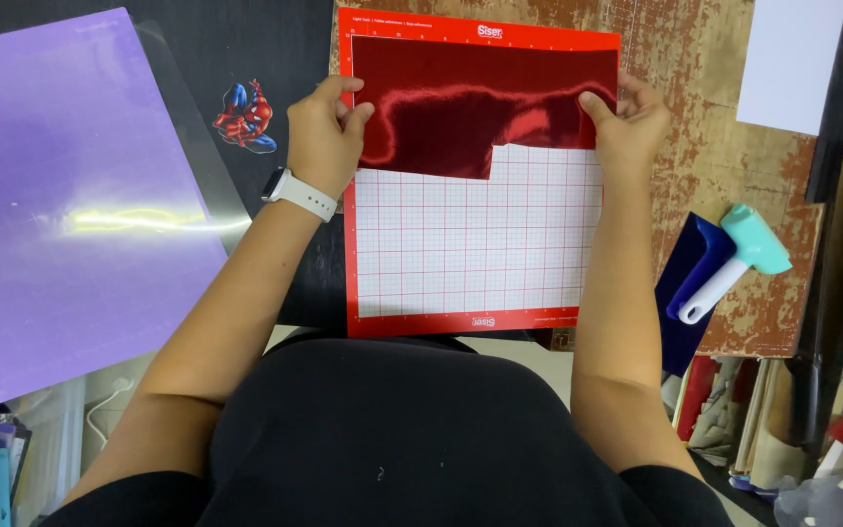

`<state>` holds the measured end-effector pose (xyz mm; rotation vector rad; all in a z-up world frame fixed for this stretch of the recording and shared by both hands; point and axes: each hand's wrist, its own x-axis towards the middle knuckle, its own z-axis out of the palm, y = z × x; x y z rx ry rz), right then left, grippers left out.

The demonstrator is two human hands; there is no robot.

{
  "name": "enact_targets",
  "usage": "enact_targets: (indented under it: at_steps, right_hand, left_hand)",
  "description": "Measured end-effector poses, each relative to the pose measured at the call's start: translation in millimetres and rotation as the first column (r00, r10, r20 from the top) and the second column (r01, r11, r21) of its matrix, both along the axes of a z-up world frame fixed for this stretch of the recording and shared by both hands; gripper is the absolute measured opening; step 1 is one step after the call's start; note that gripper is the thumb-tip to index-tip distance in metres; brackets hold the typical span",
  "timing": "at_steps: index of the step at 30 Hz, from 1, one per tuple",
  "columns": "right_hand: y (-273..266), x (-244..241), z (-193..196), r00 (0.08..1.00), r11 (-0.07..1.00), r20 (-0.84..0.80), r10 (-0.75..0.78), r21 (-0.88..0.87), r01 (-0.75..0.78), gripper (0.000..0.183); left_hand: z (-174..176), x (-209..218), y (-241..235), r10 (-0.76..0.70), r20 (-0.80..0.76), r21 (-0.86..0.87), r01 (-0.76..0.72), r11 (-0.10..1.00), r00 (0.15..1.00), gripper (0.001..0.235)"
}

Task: Preparing metallic vinyl sheets by adhering them to cutting mats and using a brayer roller to smooth them out.

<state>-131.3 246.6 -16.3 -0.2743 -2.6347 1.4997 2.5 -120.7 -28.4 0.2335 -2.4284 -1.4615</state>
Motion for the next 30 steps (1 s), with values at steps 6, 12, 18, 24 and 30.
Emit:
enact_targets:
  at_steps: [6,12,18,24,30]
  right_hand:
    - [-6,5,10,1.0,0.997,-0.009,0.007,-0.071,-0.007,0.053]
    - [-13,7,19,1.0,1.0,0.02,0.012,-0.014,-0.012,0.032]
    - [-14,11,21,0.997,0.992,0.073,-0.033,0.121,0.024,0.031]
    - [-11,8,18,0.997,0.991,0.06,-0.038,0.131,0.03,0.034]
    - [-11,6,15,0.999,0.993,0.029,-0.021,0.113,0.018,0.034]
  left_hand:
    - [-3,-3,-2,-0.013,-0.041,-0.058,0.011,0.998,0.999,0.02]
    - [3,-1,-3,-0.017,-0.026,-0.064,0.015,0.998,1.0,0.02]
    - [0,0,-5,-0.029,-0.025,-0.087,0.027,0.996,0.999,0.018]
    - [-6,-2,-6,-0.038,-0.064,-0.119,0.03,0.992,0.997,0.017]
    - [-11,-2,-8,-0.058,-0.103,-0.161,0.041,0.986,0.993,0.018]
